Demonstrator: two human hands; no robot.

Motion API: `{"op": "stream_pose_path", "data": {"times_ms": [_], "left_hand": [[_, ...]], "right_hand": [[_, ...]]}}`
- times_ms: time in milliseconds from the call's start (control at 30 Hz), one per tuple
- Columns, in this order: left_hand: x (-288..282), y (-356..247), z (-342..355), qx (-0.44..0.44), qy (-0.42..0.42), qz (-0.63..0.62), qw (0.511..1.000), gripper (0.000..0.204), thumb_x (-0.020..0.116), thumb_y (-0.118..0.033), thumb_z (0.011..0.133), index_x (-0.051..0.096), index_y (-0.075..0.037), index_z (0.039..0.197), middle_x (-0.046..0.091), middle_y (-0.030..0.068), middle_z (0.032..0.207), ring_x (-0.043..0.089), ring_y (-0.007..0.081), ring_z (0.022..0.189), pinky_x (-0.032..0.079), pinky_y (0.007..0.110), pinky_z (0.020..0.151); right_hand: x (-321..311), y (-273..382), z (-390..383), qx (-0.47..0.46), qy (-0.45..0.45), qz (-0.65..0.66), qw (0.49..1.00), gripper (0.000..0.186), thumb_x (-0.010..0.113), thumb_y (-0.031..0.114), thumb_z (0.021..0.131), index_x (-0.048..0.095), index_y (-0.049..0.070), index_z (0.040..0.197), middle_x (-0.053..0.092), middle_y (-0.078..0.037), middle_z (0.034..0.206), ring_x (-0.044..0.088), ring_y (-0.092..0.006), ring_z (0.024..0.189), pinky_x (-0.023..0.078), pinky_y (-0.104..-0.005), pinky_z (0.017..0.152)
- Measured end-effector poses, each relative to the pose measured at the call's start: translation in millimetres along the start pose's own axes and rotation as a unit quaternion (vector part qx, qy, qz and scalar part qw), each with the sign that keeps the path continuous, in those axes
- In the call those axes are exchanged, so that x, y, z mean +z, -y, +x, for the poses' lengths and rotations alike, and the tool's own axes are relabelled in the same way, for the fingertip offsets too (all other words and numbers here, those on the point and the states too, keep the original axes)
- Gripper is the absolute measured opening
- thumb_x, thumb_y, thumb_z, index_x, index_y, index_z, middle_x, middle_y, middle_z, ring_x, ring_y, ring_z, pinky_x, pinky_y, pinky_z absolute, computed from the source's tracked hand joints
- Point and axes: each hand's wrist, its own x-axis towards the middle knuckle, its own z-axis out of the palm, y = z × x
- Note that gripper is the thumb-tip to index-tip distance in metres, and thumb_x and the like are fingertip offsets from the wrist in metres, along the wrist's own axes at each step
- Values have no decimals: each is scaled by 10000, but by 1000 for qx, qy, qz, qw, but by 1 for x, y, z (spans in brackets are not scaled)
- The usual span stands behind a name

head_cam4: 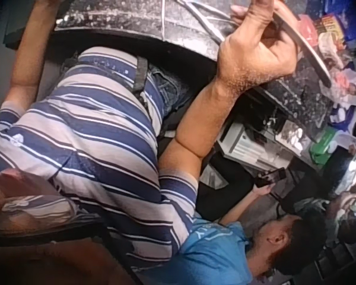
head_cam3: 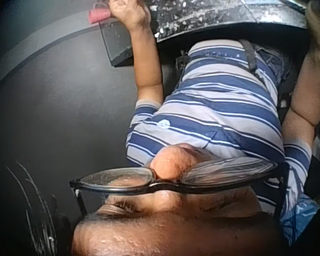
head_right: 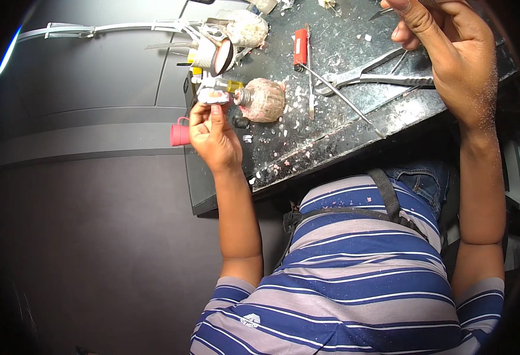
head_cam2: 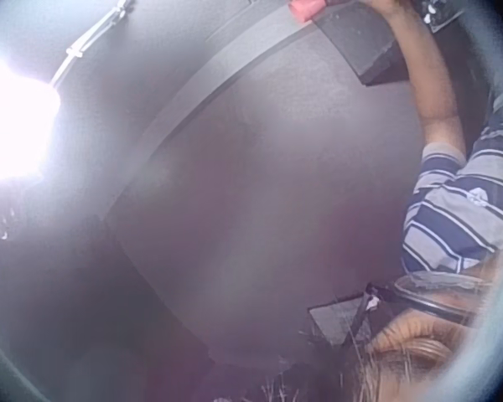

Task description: The person carves and shapes material on a dental model using a metal spatula tool, holding and turning the model by hand.

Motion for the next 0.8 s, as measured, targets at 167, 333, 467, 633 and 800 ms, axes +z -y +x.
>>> {"op": "stream_pose_path", "data": {"times_ms": [167,333,467,633,800], "left_hand": [[-25,5,-1,-167,16,-180,969,183,576,-63,1004,577,38,1157,668,161,1103,643,276,1061,512,436,987],[-29,7,-1,-123,16,-134,983,203,609,-27,978,560,37,1164,669,162,1106,650,254,1050,522,408,980],[-17,6,1,12,8,18,1000,224,634,28,950,540,33,1154,665,149,1104,652,212,1036,518,348,970],[-5,3,5,89,29,121,988,231,651,51,933,556,27,1143,664,130,1099,649,185,1037,526,316,946],[2,1,6,130,41,175,975,220,653,67,925,569,18,1121,666,109,1096,650,163,1018,530,298,920]], "right_hand": [[0,-1,0,8,1,0,1000,234,596,208,1022,683,7,1105,670,-61,1048,597,-84,790,458,-219,697],[0,0,0,12,-7,-8,1000,231,595,204,1024,681,3,1097,668,-58,1044,590,-81,786,455,-218,697],[1,0,1,18,-2,-16,1000,229,597,204,1024,684,1,1085,669,-55,1039,586,-80,779,452,-219,694],[2,2,1,25,-9,-10,1000,227,604,203,1020,689,-1,1072,670,-53,1032,585,-80,773,451,-219,694],[3,1,1,16,-6,-13,1000,216,609,189,1016,692,-3,1068,674,-52,1031,584,-82,773,448,-219,695]]}}
